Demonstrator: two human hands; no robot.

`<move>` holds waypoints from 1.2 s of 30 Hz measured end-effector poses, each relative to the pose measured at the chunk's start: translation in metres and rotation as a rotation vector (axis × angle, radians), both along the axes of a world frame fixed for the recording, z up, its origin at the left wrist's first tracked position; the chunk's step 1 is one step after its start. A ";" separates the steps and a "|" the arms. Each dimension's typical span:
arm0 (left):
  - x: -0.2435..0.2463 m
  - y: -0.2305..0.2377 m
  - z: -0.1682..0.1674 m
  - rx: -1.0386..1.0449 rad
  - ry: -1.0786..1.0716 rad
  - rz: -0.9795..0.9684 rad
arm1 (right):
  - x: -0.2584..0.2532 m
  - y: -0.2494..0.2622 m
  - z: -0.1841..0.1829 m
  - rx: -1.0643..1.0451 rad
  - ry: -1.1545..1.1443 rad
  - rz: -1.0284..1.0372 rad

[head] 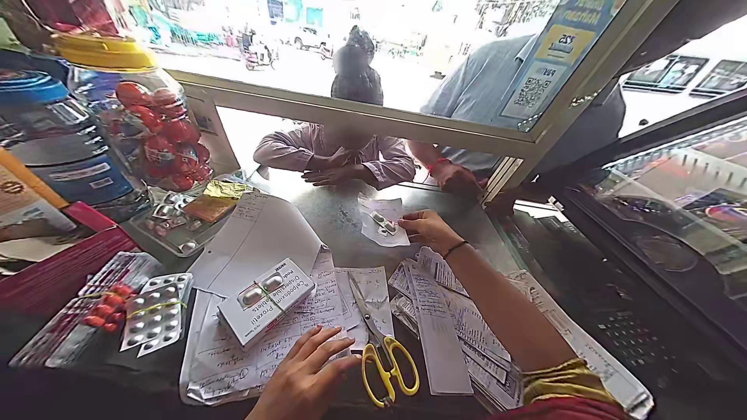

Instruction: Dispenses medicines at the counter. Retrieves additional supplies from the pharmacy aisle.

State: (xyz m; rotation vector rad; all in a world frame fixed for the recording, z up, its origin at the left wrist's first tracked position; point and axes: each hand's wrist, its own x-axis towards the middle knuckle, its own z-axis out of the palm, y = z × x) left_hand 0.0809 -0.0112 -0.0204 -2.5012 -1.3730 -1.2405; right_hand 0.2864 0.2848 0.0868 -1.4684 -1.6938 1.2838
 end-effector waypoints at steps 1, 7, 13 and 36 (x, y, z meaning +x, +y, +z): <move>0.000 0.000 -0.001 -0.004 -0.004 0.002 | -0.003 -0.001 0.001 0.089 -0.116 0.020; -0.003 -0.002 0.004 -0.087 0.019 -0.055 | 0.080 -0.046 0.030 0.736 -0.572 -0.055; 0.014 0.006 0.024 -0.214 0.102 -0.302 | 0.277 -0.081 0.021 0.221 -0.860 -0.420; 0.034 0.016 0.029 0.069 0.097 -0.236 | 0.326 -0.160 0.013 0.421 -0.668 -0.506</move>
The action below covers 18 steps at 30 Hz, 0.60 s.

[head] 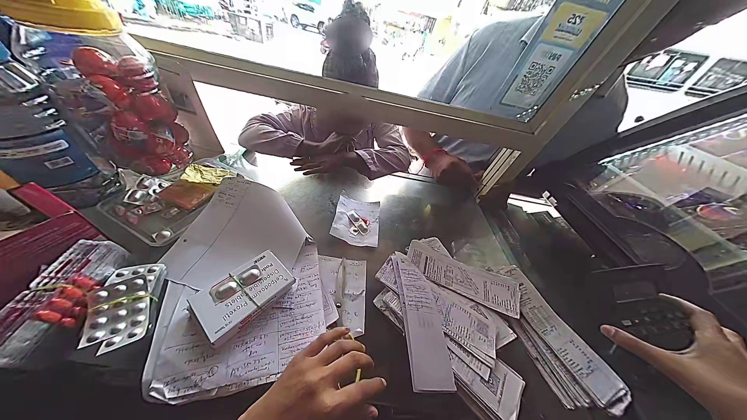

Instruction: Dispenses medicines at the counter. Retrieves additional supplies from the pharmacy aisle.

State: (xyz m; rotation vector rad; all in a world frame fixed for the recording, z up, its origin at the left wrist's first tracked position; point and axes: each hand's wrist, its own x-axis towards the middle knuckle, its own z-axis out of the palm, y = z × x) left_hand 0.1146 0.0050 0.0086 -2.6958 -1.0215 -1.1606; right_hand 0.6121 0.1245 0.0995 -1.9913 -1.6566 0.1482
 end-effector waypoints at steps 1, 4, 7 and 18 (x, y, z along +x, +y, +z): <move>0.006 0.000 0.002 -0.017 -0.035 -0.075 | -0.024 -0.014 0.010 0.003 0.020 0.068; 0.027 0.007 0.007 -0.086 -0.091 -0.321 | -0.091 -0.031 0.010 -0.023 0.003 0.215; 0.049 0.012 0.006 -0.089 -0.064 -0.421 | -0.150 -0.027 -0.010 -0.124 -0.038 0.149; 0.076 0.023 0.000 -0.024 0.090 -0.204 | -0.162 -0.037 -0.051 0.250 -0.098 0.058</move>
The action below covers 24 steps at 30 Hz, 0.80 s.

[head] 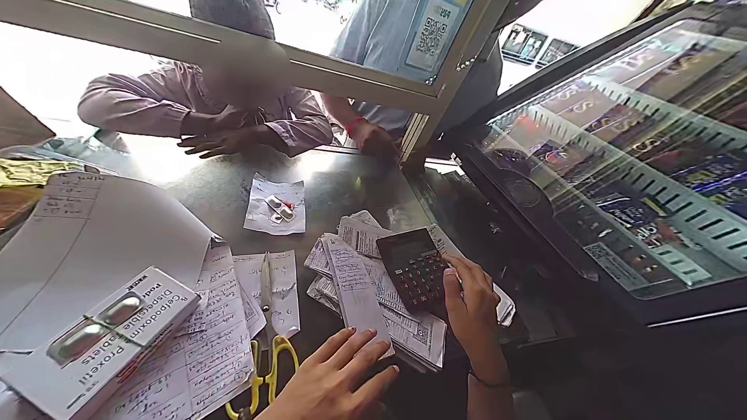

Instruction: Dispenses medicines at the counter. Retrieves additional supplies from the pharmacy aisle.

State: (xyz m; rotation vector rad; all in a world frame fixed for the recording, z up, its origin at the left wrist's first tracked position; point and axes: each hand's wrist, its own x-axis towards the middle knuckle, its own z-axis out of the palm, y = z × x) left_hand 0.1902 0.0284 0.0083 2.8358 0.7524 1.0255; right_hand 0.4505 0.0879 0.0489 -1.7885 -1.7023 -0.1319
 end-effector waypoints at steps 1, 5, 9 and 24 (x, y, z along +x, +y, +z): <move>0.002 -0.001 0.000 0.001 0.011 0.010 | 0.007 -0.001 0.000 0.032 -0.019 0.006; 0.010 0.000 -0.004 0.005 0.036 0.031 | 0.029 0.004 -0.007 -0.030 -0.023 0.049; 0.018 0.004 -0.006 -0.006 0.019 0.081 | 0.020 0.002 -0.017 -0.084 0.149 0.120; 0.020 0.010 -0.014 0.042 0.019 0.264 | -0.059 -0.029 -0.017 -0.303 -0.101 -0.027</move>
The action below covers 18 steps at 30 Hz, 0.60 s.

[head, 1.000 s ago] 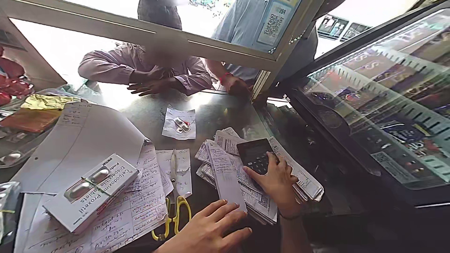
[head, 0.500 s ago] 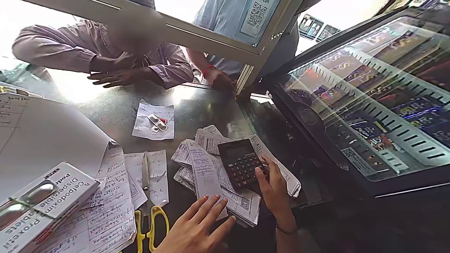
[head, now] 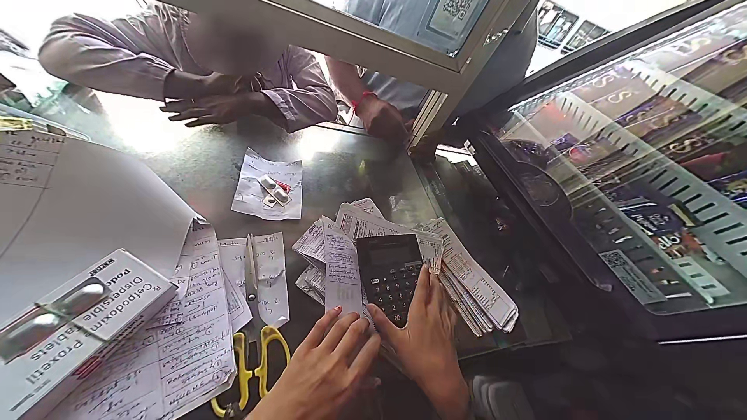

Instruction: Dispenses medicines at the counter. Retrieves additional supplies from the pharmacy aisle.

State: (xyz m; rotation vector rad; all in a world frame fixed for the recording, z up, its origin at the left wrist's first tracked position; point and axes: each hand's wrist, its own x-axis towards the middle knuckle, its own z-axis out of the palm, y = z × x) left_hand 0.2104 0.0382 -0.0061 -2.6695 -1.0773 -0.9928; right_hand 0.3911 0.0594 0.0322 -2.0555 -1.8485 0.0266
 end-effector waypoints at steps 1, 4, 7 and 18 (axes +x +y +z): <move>0.000 0.000 0.000 -0.002 -0.007 0.003 | 0.003 -0.002 0.000 0.035 0.027 0.012; -0.001 -0.001 0.000 -0.020 0.004 -0.001 | 0.025 -0.004 0.003 0.229 0.149 0.079; 0.000 -0.002 -0.001 -0.030 0.018 -0.008 | 0.042 -0.001 0.003 0.396 0.157 0.142; 0.002 -0.002 -0.003 -0.046 0.038 0.012 | 0.049 0.001 -0.004 0.280 0.106 0.187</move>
